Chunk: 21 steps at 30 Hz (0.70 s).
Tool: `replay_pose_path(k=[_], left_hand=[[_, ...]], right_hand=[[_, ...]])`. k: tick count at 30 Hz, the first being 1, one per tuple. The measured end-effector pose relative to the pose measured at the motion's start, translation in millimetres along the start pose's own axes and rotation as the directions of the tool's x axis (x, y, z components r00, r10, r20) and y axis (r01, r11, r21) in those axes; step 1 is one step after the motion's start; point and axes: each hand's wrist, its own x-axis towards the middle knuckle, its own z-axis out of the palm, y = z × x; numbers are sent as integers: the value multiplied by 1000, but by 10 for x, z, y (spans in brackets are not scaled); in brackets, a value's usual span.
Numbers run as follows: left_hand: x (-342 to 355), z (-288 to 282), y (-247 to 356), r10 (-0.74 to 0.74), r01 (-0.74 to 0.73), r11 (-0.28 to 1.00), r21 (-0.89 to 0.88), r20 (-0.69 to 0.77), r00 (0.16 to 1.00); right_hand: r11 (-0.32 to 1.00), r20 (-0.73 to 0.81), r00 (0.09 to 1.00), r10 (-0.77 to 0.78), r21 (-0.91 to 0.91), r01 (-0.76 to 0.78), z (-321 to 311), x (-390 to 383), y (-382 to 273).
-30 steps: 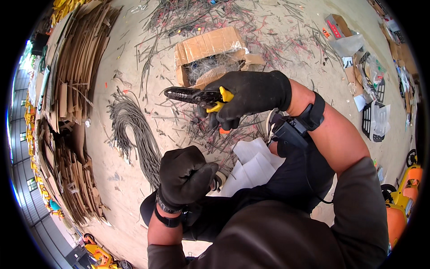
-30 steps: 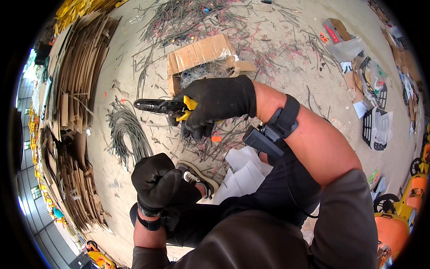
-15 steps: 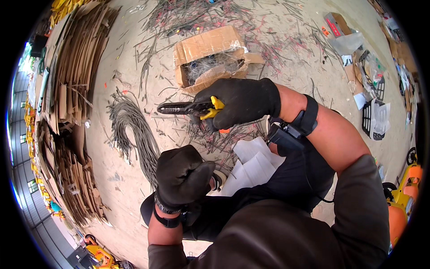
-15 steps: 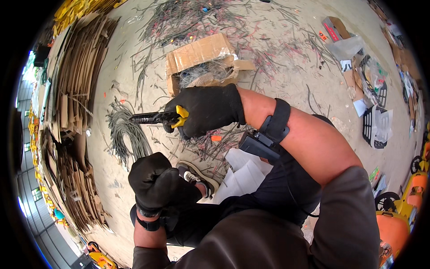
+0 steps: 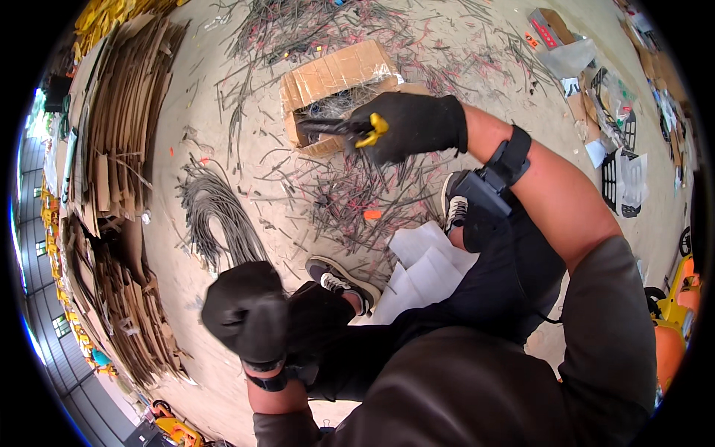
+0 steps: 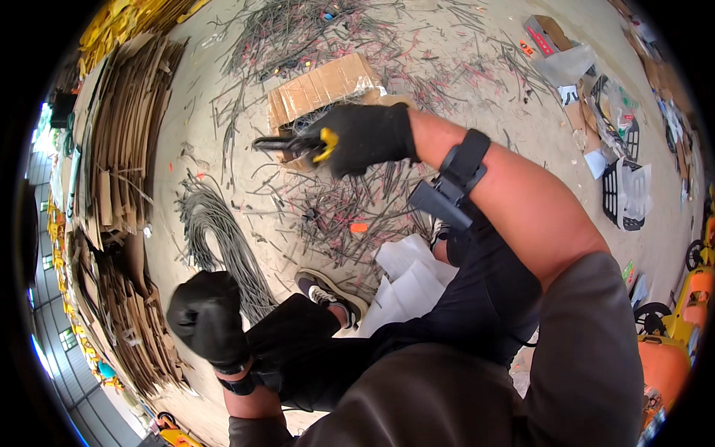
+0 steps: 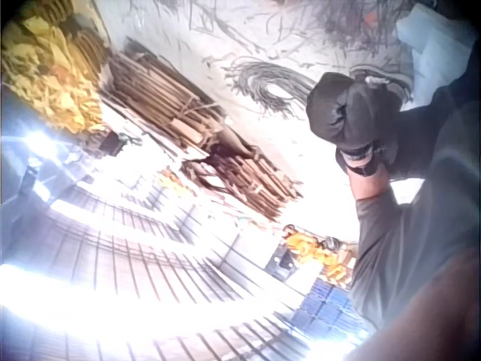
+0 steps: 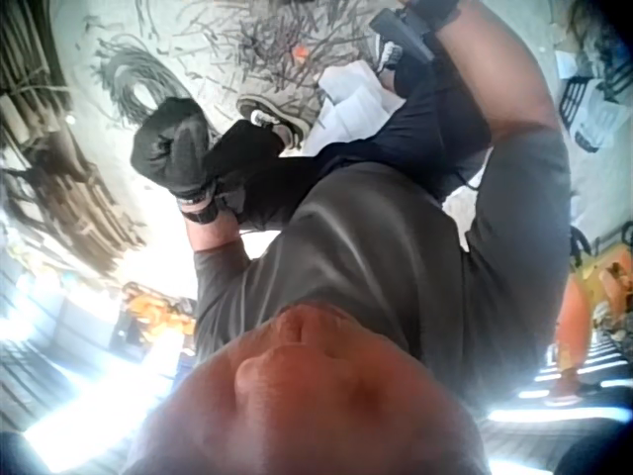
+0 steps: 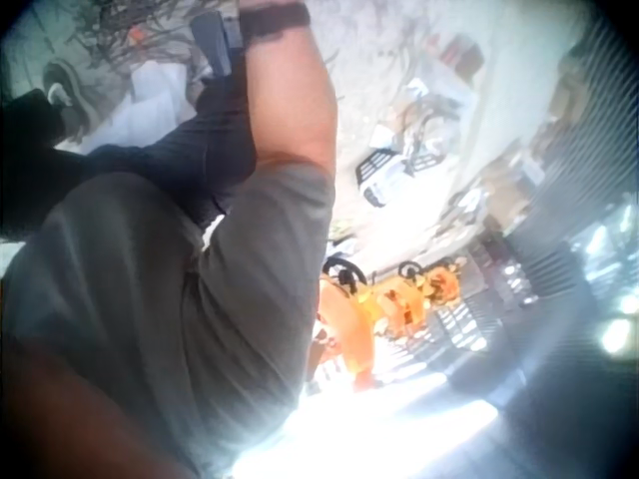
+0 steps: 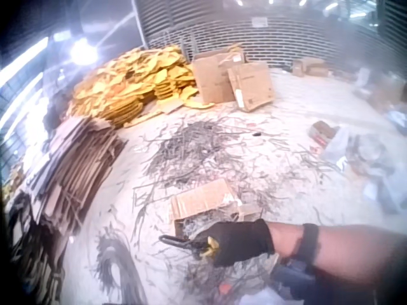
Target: The person sits on the floor and uses yellow-handled pliers to strip the insulation from black wires. They repeatedly pick up wire segments, cut the ends, and pull off the insulation, dropping the processed pieces onto the floor.
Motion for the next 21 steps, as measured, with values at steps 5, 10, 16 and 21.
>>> replay_pose_path(k=[5, 10, 16, 21], left_hand=[[224, -205, -241, 140, -140, 990, -11, -33, 990], [352, -231, -300, -209, 97, 824, -559, -139, 968], [418, -210, -229, -251, 112, 794, -597, -156, 955], [484, -169, -143, -309, 135, 736, -664, -152, 939]], right_hand=[[953, -213, 960, 185, -202, -228, -322, -98, 258], [811, -404, 900, -164, -575, -110, -167, -33, 304], [980, -238, 951, -197, -76, 184, 235, 98, -310], [952, -141, 949, -281, 83, 295, 673, 228, -537]])
